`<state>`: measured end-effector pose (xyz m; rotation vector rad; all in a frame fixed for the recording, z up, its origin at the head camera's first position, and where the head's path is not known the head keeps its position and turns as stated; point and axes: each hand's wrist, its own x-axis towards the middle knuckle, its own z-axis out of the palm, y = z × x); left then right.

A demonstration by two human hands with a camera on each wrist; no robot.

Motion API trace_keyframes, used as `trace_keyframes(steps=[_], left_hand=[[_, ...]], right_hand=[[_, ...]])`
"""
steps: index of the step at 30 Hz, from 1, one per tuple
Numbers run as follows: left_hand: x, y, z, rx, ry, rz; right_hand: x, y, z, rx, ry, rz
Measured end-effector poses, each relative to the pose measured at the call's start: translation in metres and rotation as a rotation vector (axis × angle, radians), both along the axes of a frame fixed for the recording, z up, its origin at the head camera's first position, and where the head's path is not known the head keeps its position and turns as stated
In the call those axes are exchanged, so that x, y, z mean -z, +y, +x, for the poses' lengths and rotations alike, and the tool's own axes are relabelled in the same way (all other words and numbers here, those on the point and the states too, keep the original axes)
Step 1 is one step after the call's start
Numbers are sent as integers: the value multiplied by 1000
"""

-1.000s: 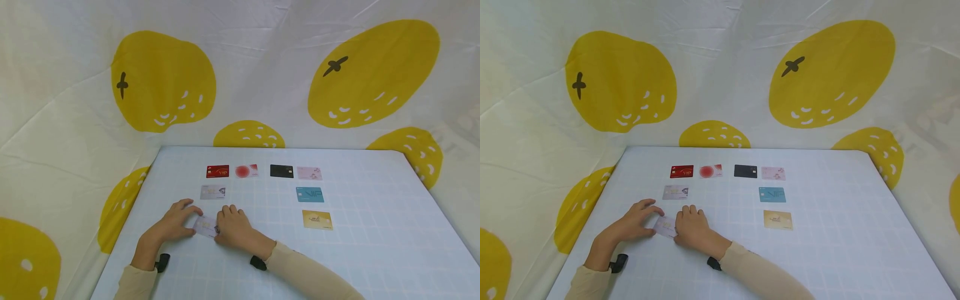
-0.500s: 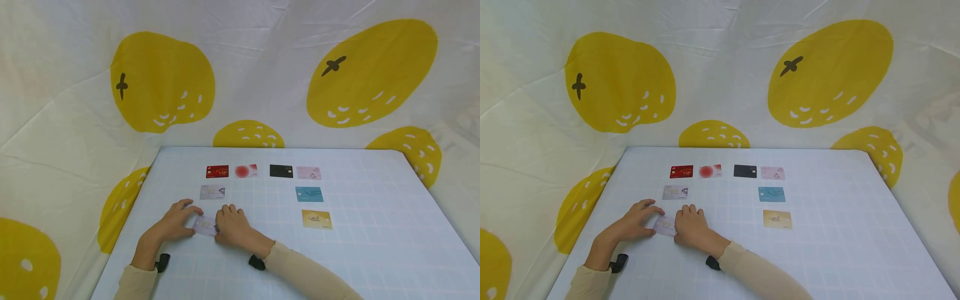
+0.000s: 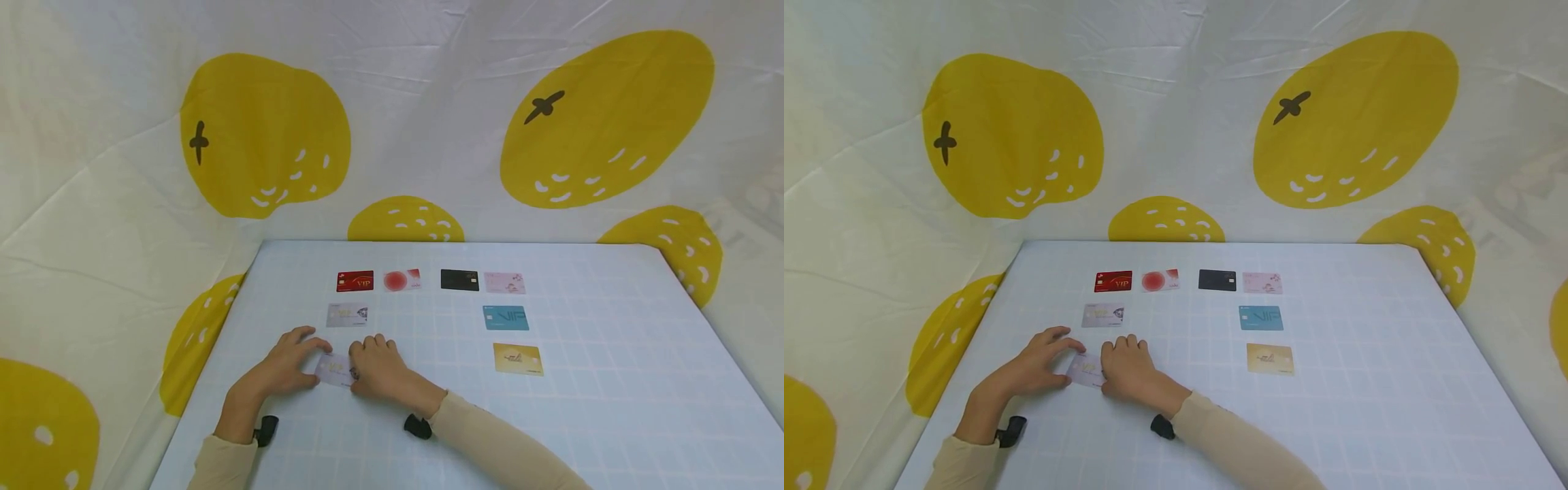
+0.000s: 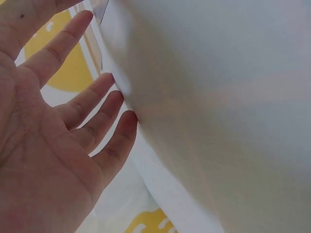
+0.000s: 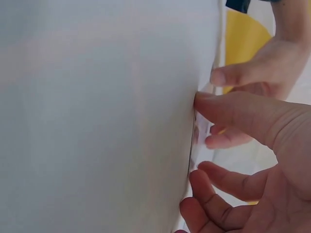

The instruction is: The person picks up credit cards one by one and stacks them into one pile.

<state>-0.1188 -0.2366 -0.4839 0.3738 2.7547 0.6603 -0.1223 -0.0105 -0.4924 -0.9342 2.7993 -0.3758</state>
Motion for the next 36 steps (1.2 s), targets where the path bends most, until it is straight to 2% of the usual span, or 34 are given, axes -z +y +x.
trace_keyframes(steps=[12, 20, 26, 30, 36], left_hand=[[-2, 1, 1, 2, 1, 16], [-2, 3, 0, 4, 17, 18], [0, 4, -1, 5, -31, 114], [0, 4, -1, -28, -49, 176], [-1, 2, -3, -58, -52, 229]], right_hand=[[-8, 3, -4, 8, -87, -51], [-5, 6, -7, 9, -137, -113], [0, 8, -12, 23, -203, -188], [2, 9, -14, 25, -245, -237], [-1, 15, -19, 44, -367, -382]])
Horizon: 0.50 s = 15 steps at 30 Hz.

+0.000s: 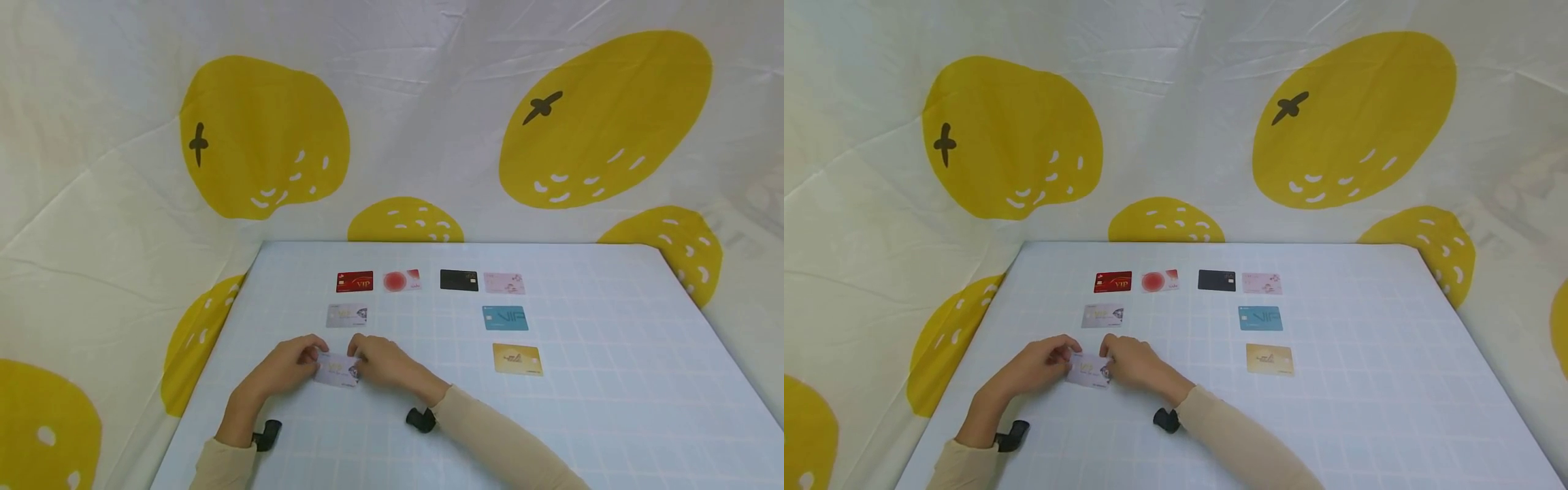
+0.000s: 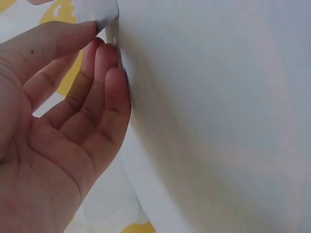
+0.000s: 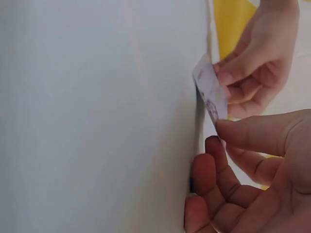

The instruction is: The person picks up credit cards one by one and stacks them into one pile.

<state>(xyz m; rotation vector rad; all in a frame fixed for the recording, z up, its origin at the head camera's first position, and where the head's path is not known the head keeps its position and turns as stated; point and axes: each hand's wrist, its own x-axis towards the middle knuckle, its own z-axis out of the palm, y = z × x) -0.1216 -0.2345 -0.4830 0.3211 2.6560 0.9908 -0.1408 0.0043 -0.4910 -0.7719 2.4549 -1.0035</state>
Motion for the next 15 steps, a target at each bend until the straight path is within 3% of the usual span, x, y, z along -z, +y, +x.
trace_keyframes(steps=[11, 15], left_hand=[[8, 6, -5, -54, 33, 127], [9, 16, -8, -111, 3, 202]], right_hand=[[-2, 19, -15, 62, -102, -133], [-3, 30, -18, 117, -147, -190]])
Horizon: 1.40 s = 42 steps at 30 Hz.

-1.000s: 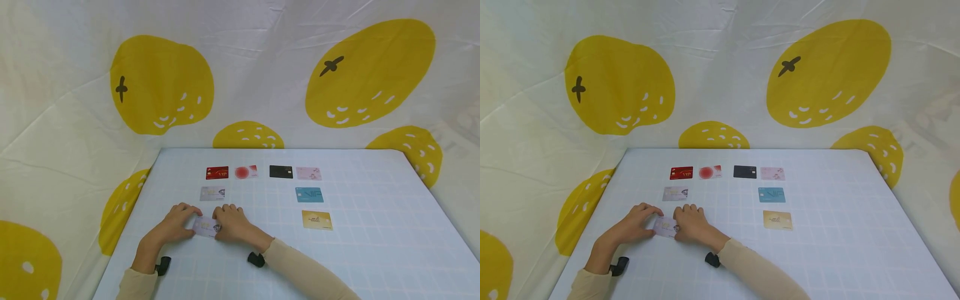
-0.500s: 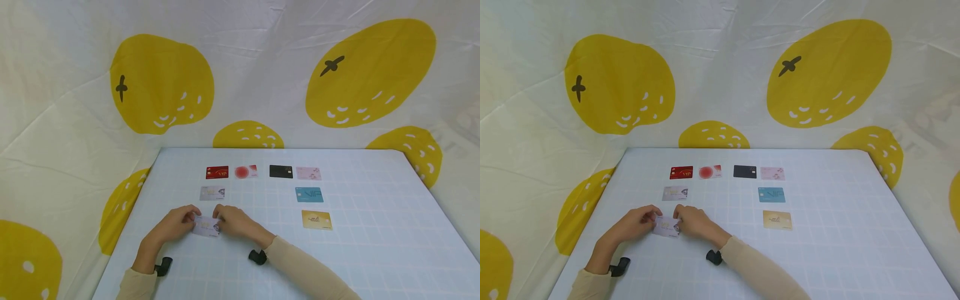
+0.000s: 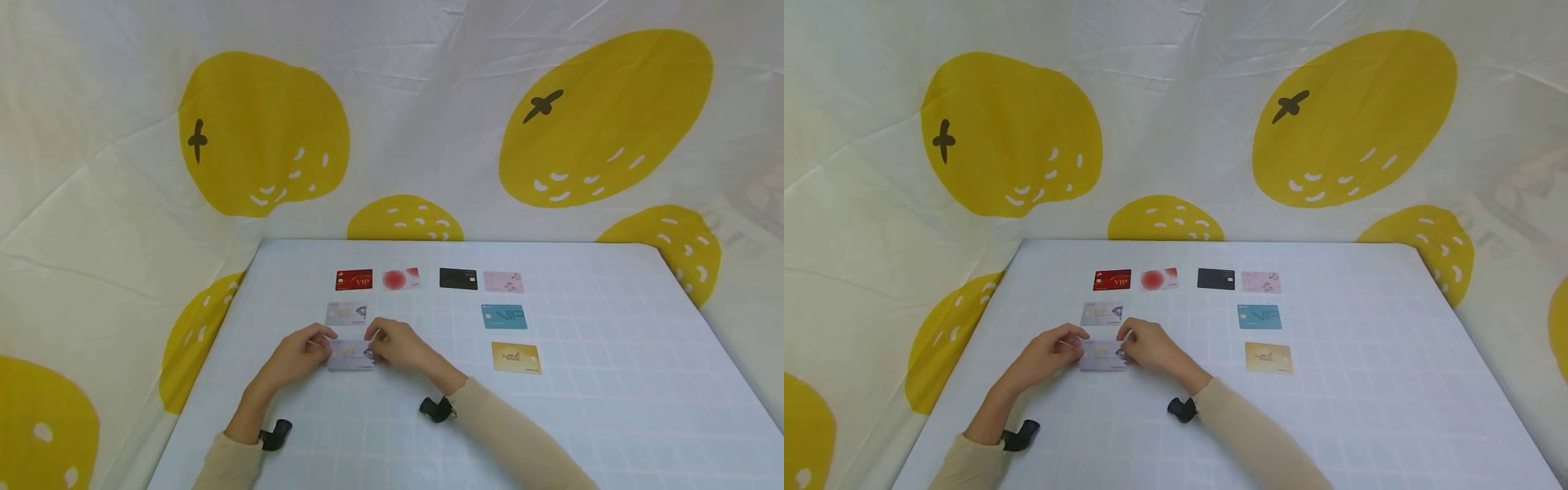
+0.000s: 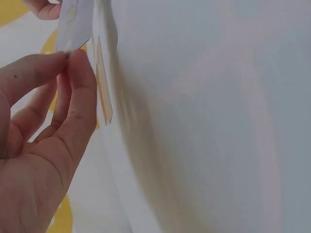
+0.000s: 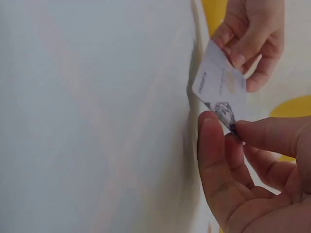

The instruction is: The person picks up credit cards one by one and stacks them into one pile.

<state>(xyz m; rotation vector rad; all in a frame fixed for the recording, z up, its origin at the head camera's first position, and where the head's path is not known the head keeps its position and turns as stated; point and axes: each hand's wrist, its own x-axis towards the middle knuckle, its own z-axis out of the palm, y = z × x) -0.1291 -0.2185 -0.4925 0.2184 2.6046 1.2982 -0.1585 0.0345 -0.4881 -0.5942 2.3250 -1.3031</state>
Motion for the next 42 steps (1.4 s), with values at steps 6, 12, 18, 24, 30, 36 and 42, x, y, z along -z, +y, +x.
trace_keyframes(steps=[6, 12, 18, 24, 30, 36, 42], left_hand=[[1, 23, -8, -65, 10, 71], [-3, 47, -17, -78, 63, 163], [0, 72, -32, -104, 81, 206], [5, 97, -48, -130, 84, 195], [2, 117, -56, -101, 56, 222], [3, 130, -62, -35, 23, 191], [6, 137, -63, 15, 6, 121]], right_hand=[[1, 21, -6, 107, 5, -64], [2, 43, -11, 225, 28, -71], [1, 64, -18, 338, 56, -84], [-1, 82, -26, 443, 57, -63], [-3, 98, -31, 481, 72, -18], [-1, 113, -32, 477, 56, 34], [2, 120, -32, 477, 33, 69]])
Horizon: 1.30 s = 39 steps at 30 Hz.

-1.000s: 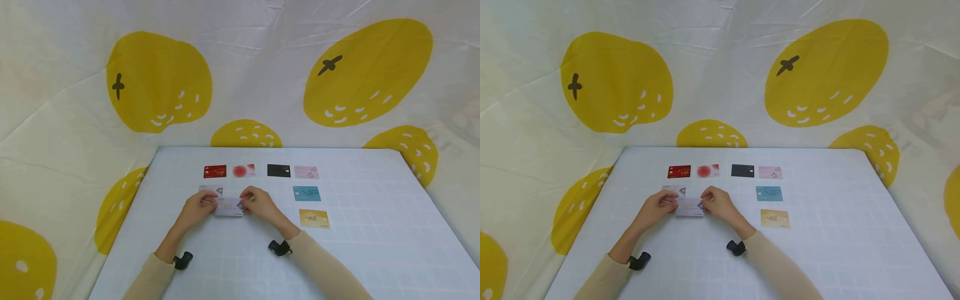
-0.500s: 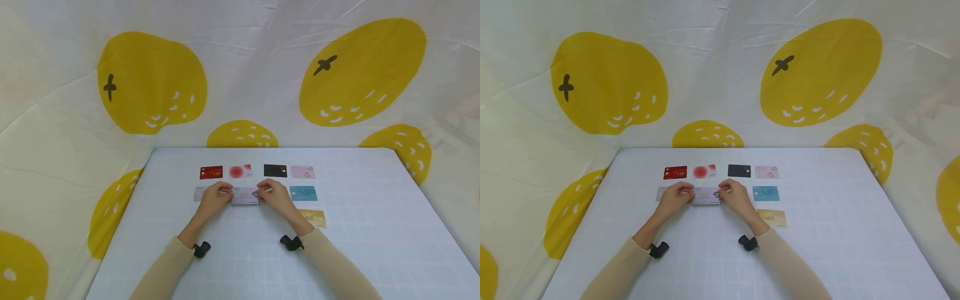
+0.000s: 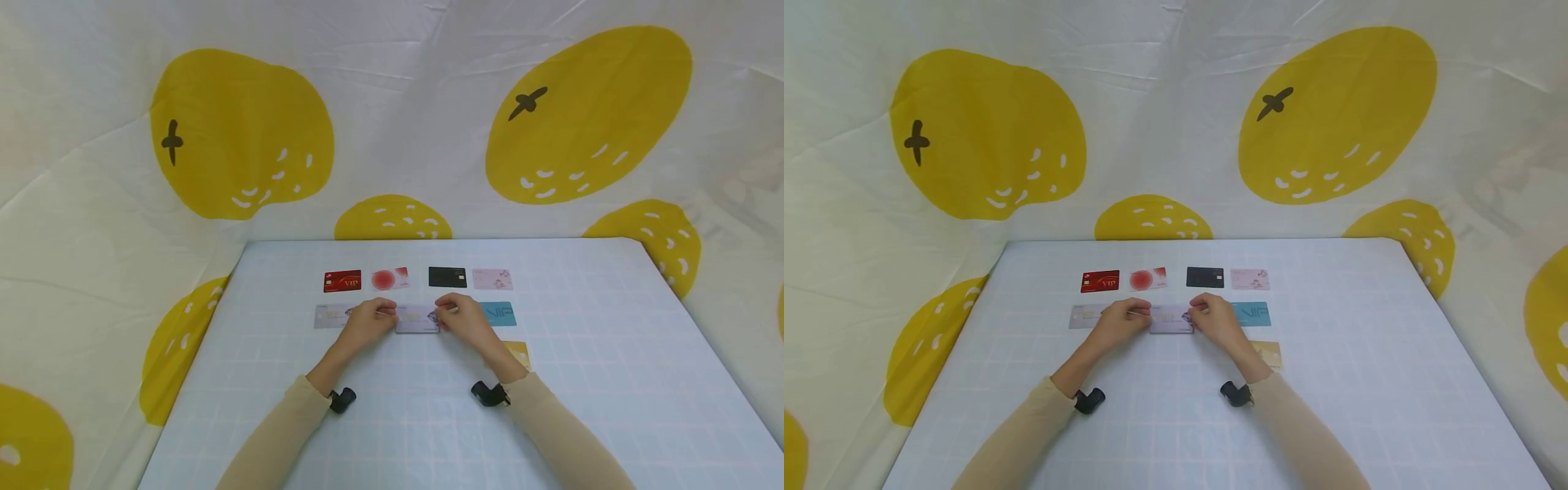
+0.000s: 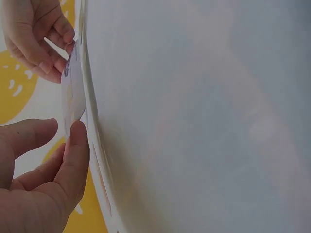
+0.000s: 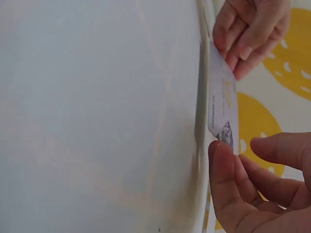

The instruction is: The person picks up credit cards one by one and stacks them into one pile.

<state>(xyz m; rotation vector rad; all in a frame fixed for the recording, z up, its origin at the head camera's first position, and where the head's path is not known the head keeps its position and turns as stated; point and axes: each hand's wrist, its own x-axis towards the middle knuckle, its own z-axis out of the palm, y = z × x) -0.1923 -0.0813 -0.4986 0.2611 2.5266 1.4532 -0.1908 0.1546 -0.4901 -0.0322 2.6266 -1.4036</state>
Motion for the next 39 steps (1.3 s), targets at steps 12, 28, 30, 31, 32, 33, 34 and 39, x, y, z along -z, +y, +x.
trace_keyframes(steps=[12, 28, 30, 31, 32, 33, 34, 39], left_hand=[[5, 5, -1, 48, -28, -89], [0, 8, -5, 58, -90, -145], [0, 8, -5, 60, -92, -147], [1, 8, -5, 61, -91, -147], [1, 8, -6, 61, -93, -148], [2, 8, -6, 62, -93, -149], [2, 8, -6, 64, -91, -150], [5, 7, -7, 71, -79, -158]], right_hand=[[5, 3, 3, -20, -18, 48], [4, 2, 1, -43, -32, 106], [3, 2, 1, -42, -30, 104], [3, 2, 1, -40, -29, 105], [3, 2, 1, -41, -25, 106], [3, 2, 1, -42, -20, 109], [2, 2, 1, -40, -21, 107], [2, 2, 2, -36, -27, 99]])
